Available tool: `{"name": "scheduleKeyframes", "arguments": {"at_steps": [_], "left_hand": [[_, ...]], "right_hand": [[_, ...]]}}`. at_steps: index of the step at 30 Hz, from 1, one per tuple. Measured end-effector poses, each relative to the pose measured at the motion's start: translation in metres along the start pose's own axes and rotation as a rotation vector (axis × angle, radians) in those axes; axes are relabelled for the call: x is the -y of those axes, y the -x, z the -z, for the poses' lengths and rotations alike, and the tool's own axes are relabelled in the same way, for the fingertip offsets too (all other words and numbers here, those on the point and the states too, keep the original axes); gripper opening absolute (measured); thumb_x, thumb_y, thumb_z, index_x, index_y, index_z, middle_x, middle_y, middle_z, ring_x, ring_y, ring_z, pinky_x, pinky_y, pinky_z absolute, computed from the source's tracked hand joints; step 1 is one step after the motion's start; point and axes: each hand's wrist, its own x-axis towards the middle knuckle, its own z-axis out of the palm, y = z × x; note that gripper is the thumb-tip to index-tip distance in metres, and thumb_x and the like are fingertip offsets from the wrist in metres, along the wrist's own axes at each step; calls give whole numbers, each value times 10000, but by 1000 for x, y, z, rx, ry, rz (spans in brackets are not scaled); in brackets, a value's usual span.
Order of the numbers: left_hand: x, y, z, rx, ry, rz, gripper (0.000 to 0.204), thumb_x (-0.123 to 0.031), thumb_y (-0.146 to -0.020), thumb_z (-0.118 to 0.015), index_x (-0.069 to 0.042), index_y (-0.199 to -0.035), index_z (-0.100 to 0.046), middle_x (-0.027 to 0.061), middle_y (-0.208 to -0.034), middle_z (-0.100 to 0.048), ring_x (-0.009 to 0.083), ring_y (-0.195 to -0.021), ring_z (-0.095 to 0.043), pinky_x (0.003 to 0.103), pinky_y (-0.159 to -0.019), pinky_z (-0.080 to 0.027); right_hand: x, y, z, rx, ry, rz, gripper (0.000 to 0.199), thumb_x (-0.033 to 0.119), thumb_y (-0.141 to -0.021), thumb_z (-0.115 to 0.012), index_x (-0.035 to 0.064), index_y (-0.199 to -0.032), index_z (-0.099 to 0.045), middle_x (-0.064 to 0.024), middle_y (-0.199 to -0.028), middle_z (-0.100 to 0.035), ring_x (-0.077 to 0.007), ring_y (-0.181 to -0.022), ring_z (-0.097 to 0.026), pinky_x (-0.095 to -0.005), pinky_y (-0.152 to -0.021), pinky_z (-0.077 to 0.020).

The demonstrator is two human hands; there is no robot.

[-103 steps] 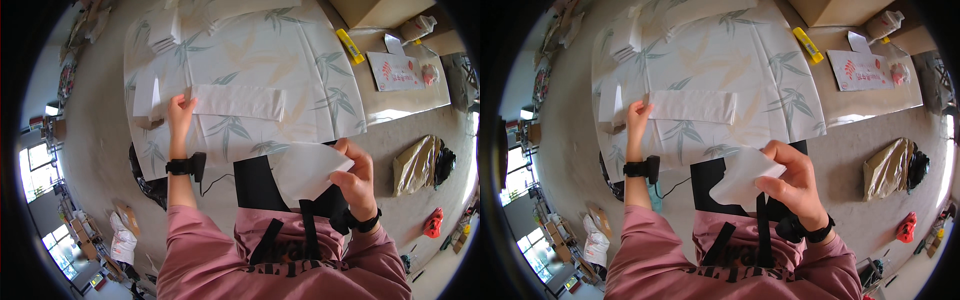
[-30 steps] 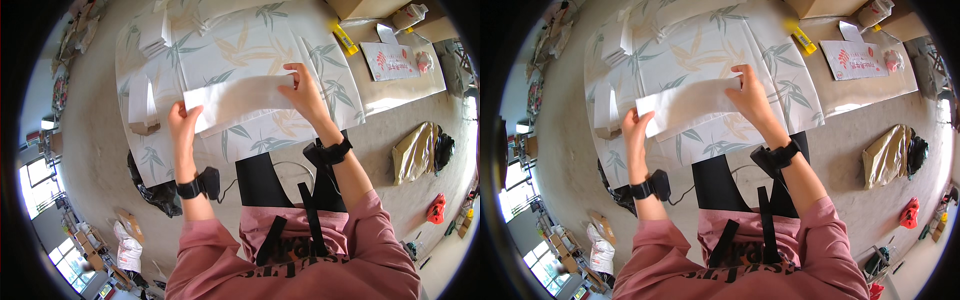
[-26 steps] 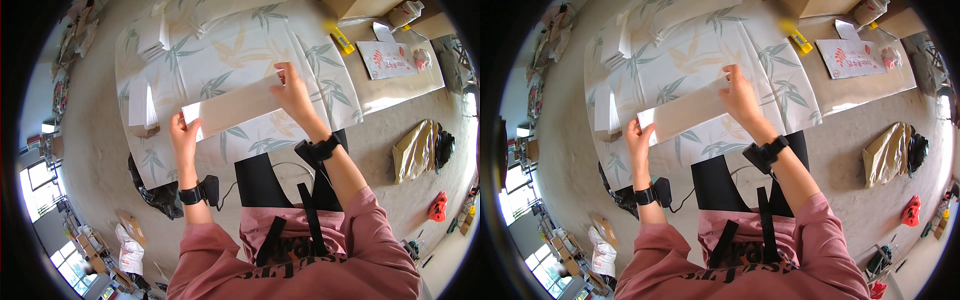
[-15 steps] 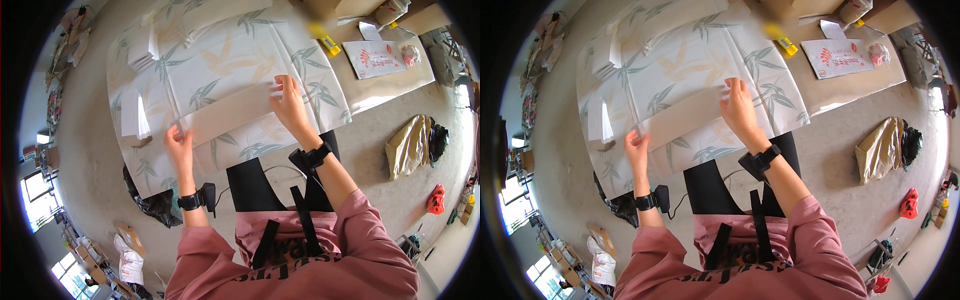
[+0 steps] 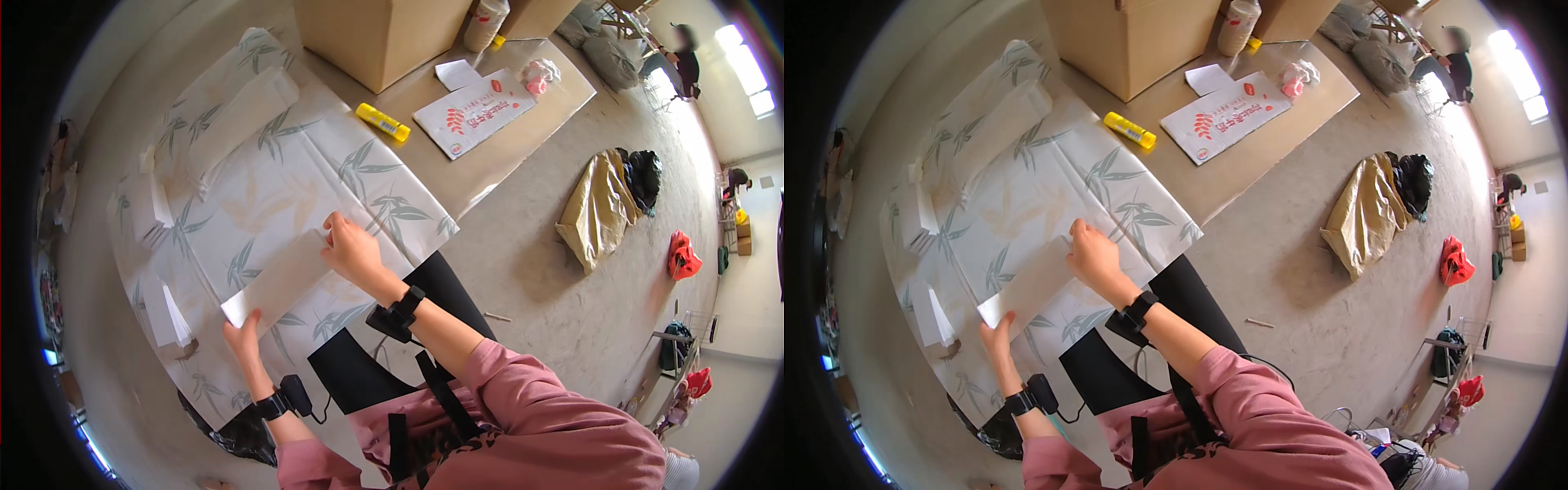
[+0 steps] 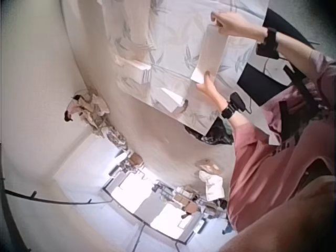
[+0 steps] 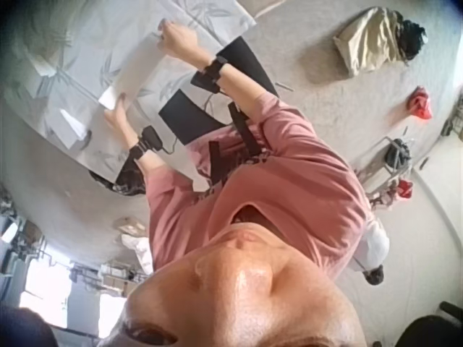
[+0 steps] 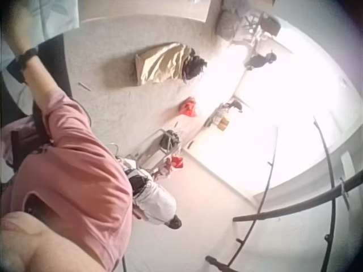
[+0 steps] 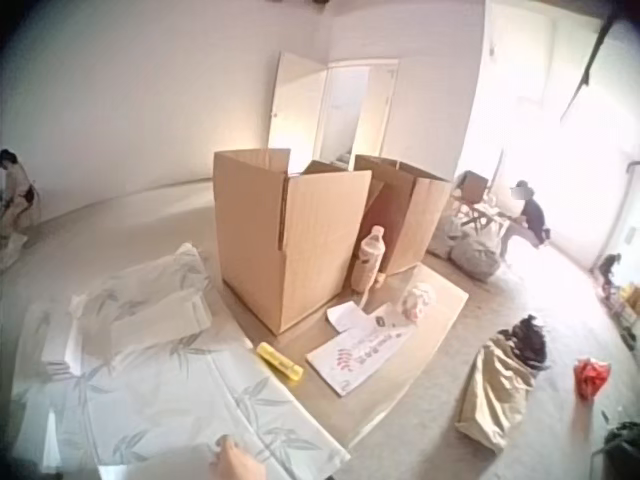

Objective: Folding small pieces of white paper into small rectangular packets.

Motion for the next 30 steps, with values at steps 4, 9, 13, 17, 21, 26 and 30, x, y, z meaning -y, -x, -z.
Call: {"name": "scheduleKeyframes", "arguments": {"at_steps": [4,9,13,17,21,26,30], "left_hand": [[-17,8,-2,-104,56,10,420,-89,-684,-780,60,-1038,-610,142,-974,-667,217,-845,-638,335,-782,-492],[26,-4,18,-128,-58,-144,474,-76,-743,-719,44,-1160,-527,134,-1070,-626,213,-930,-612,325,-822,-470],[3,26,7,-362,-303,-469,494,-45,-826,-630,-22,-1279,-433,102,-1153,-570,197,-936,-574,291,-769,-449],[-46,85,-14,-189,-116,-414,448,-20,-843,-601,-45,-1266,-455,84,-1115,-573,160,-800,-539,264,-681,-418],[-75,137,-55,115,-144,-324,430,-1,-841,-584,-37,-1253,-465,70,-1051,-571,120,-689,-476,246,-616,-387],[-101,162,-102,310,-194,-272,377,21,-818,-591,-17,-1185,-517,73,-979,-587,130,-682,-481,253,-610,-412],[-108,164,-120,421,-196,-338,378,34,-812,-596,-4,-1180,-517,97,-971,-601,148,-715,-503,264,-636,-434]], "right_hand": [[-8,1,7,38,-25,56,369,143,-742,-640,75,-1078,-501,-68,-943,-632,-265,-904,-620,-381,-722,-495],[-15,4,34,49,-212,139,348,103,-736,-632,61,-1059,-510,-120,-984,-628,-319,-945,-609,-410,-771,-496],[-89,-19,99,-260,-264,173,249,60,-749,-680,73,-980,-587,-74,-924,-638,-192,-771,-646,-339,-678,-515],[-177,-68,214,-586,-32,126,355,87,-734,-683,59,-1079,-605,-141,-988,-639,-292,-961,-610,-384,-845,-494],[-253,-132,322,-767,206,146,509,126,-720,-726,85,-1193,-542,-182,-1194,-565,-373,-1126,-514,-429,-954,-436],[-300,-200,377,-749,326,119,580,203,-678,-766,110,-1212,-560,-201,-1296,-497,-384,-1199,-454,-440,-1017,-381],[-313,-229,393,-727,345,34,538,199,-688,-754,74,-1187,-596,-178,-1237,-545,-317,-1143,-515,-374,-969,-408]]}}
